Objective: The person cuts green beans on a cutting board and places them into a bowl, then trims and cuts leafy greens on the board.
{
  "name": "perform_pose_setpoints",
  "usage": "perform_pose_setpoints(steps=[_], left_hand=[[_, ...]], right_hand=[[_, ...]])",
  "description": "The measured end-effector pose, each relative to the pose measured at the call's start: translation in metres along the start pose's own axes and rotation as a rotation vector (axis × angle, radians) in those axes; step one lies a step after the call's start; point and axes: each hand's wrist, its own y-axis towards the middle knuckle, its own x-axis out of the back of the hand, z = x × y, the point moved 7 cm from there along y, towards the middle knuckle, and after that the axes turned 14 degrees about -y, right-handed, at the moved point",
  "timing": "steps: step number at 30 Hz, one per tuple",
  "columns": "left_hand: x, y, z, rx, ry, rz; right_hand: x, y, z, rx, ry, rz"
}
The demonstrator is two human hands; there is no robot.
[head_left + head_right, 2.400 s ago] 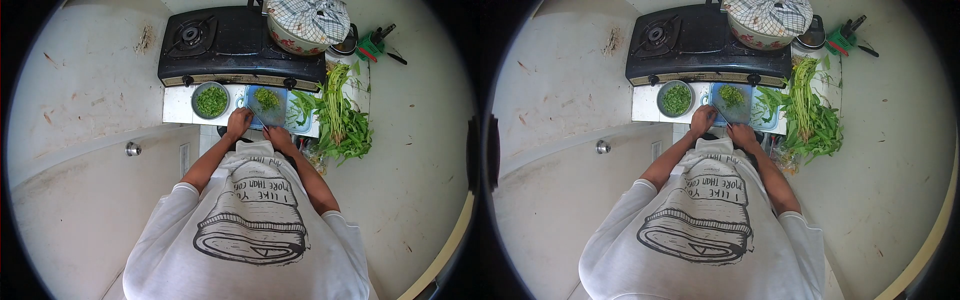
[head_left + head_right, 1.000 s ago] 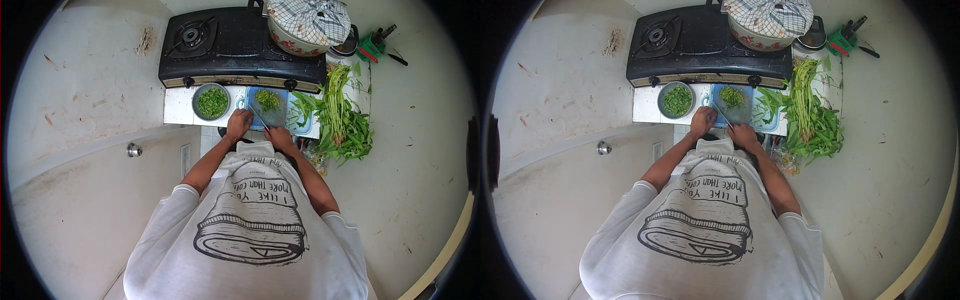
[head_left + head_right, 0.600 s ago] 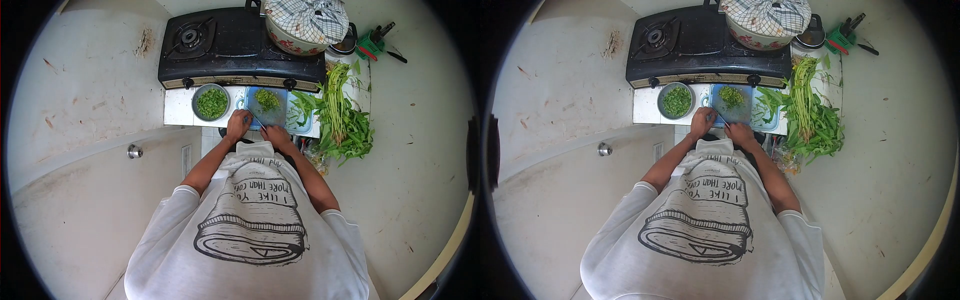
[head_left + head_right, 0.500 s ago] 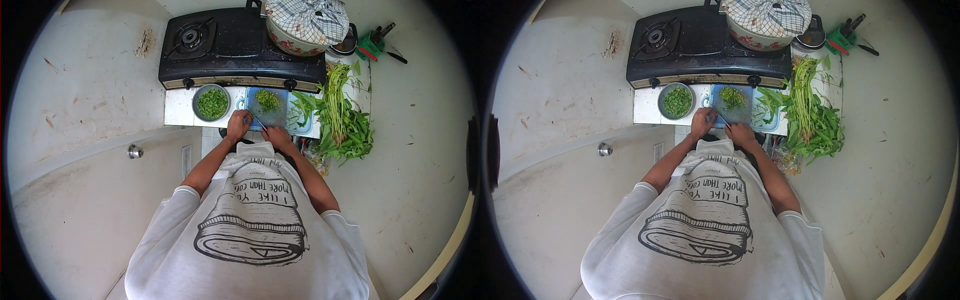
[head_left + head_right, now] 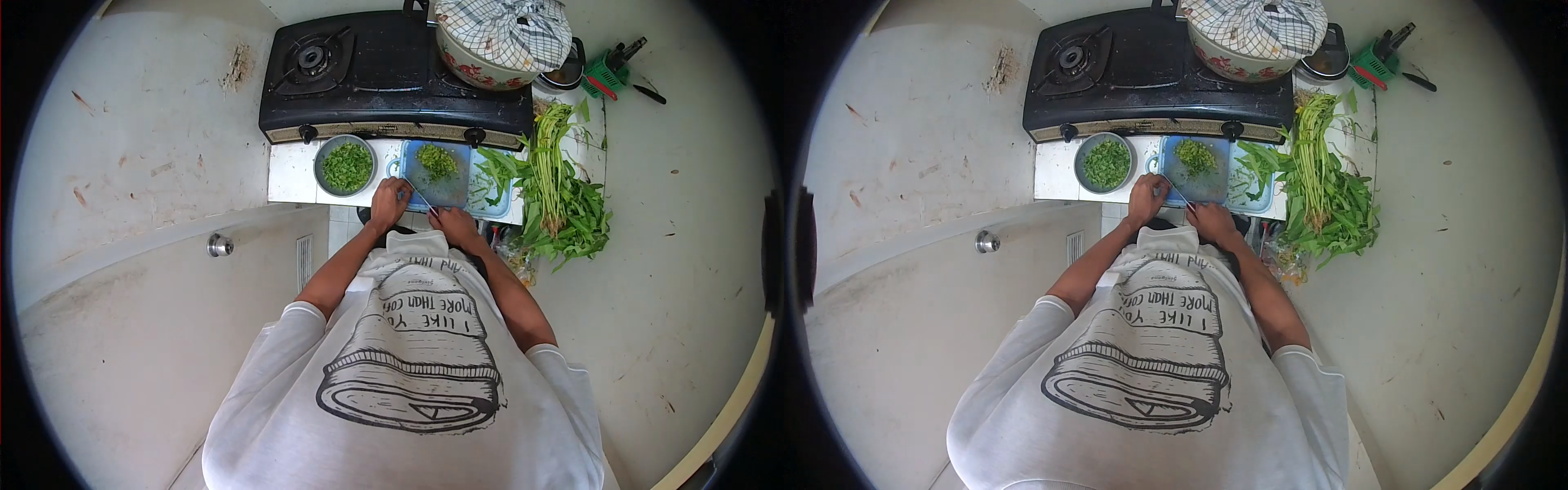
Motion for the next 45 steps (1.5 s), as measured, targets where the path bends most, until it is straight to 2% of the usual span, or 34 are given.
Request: perform_pose_setpoints(steps=[5, 17, 26, 29, 35, 41, 45], left_hand=[[-0.001, -0.001, 0.000, -0.005, 0.009, -0.005], [0.000, -0.004, -0.008, -0.086, 0.102, -0.004], [-0.001, -0.004, -0.002, -0.127, 0.167, 0.012], [0.001, -0.003, -0.007, -0.150, 0.152, 0.017], [0.001, -0.004, -0.007, -0.158, 0.162, 0.045], [0.003, -0.005, -0.006, -0.144, 0.139, 0.015], [0.004, -0.004, -0.001, -0.053, 0.027, -0.031]], right_hand=[[-0.004, 0.010, 0.002, 0.009, 0.005, 0.062], [-0.008, 0.006, -0.008, -0.026, -0.006, 0.021], [0.000, 0.002, 0.004, 0.046, 0.101, 0.023], [-0.004, 0.004, 0.003, 0.004, 0.047, 0.073], [-0.006, 0.016, 0.007, 0.039, 0.004, 0.047], [-0.002, 0.008, 0.001, 0.017, -0.010, 0.055], [-0.005, 0.007, -0.002, -0.024, -0.005, 0.048]])
